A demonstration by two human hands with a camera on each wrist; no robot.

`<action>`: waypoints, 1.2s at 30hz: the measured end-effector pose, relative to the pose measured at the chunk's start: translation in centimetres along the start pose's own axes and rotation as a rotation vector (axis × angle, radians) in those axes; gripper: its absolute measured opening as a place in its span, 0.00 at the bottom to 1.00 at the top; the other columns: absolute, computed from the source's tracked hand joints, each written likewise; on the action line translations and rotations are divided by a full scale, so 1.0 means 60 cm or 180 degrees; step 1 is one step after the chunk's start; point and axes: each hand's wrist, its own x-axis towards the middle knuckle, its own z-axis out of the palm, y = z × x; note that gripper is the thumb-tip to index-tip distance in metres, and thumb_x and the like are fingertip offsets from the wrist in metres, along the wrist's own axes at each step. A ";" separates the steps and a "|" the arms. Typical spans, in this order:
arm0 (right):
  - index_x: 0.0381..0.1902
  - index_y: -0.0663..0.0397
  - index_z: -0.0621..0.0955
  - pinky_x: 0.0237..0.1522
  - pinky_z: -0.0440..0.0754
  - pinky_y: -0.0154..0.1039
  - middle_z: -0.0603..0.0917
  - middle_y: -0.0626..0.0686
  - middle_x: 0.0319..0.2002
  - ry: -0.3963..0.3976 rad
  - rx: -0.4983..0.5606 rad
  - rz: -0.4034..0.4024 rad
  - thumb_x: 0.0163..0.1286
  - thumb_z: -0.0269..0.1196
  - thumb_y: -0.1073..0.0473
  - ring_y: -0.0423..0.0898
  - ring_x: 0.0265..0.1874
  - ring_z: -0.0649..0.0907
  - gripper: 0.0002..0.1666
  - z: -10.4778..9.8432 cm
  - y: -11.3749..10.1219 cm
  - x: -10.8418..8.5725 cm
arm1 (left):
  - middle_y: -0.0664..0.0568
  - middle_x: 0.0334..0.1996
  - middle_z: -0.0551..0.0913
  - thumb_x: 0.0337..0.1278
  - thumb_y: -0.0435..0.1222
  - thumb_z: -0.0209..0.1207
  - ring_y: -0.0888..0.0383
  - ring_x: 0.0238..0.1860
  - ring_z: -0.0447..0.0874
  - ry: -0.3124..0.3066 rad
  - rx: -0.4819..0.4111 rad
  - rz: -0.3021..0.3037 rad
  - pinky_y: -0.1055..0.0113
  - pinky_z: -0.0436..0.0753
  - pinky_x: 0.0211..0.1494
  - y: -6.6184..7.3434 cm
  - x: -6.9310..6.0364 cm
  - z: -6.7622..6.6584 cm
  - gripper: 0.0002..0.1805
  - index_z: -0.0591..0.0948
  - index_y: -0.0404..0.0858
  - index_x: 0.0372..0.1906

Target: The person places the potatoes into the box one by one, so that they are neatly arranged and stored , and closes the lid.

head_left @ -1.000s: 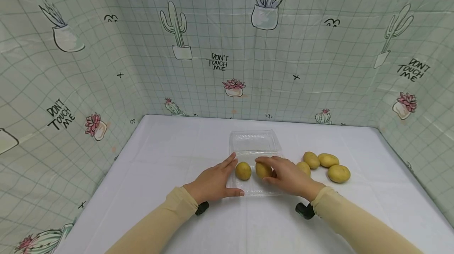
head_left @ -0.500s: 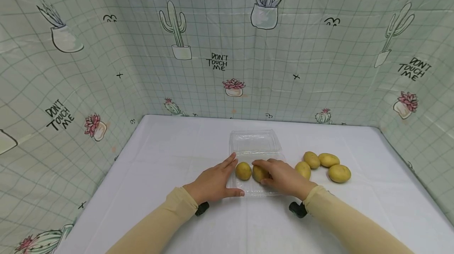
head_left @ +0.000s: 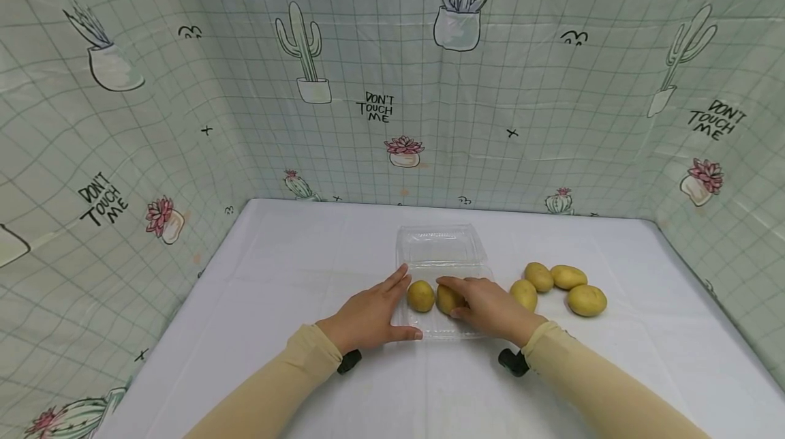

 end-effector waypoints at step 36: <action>0.68 0.60 0.73 0.51 0.80 0.51 0.84 0.59 0.50 0.0113 -0.0142 -0.0011 0.63 0.72 0.59 0.54 0.47 0.84 0.36 0.009 -0.002 -0.005 | 0.44 0.79 0.48 0.59 0.64 0.60 0.49 0.74 0.60 -0.0009 -0.0015 0.0009 0.56 0.71 0.66 -0.002 0.001 0.003 0.53 0.59 0.32 0.76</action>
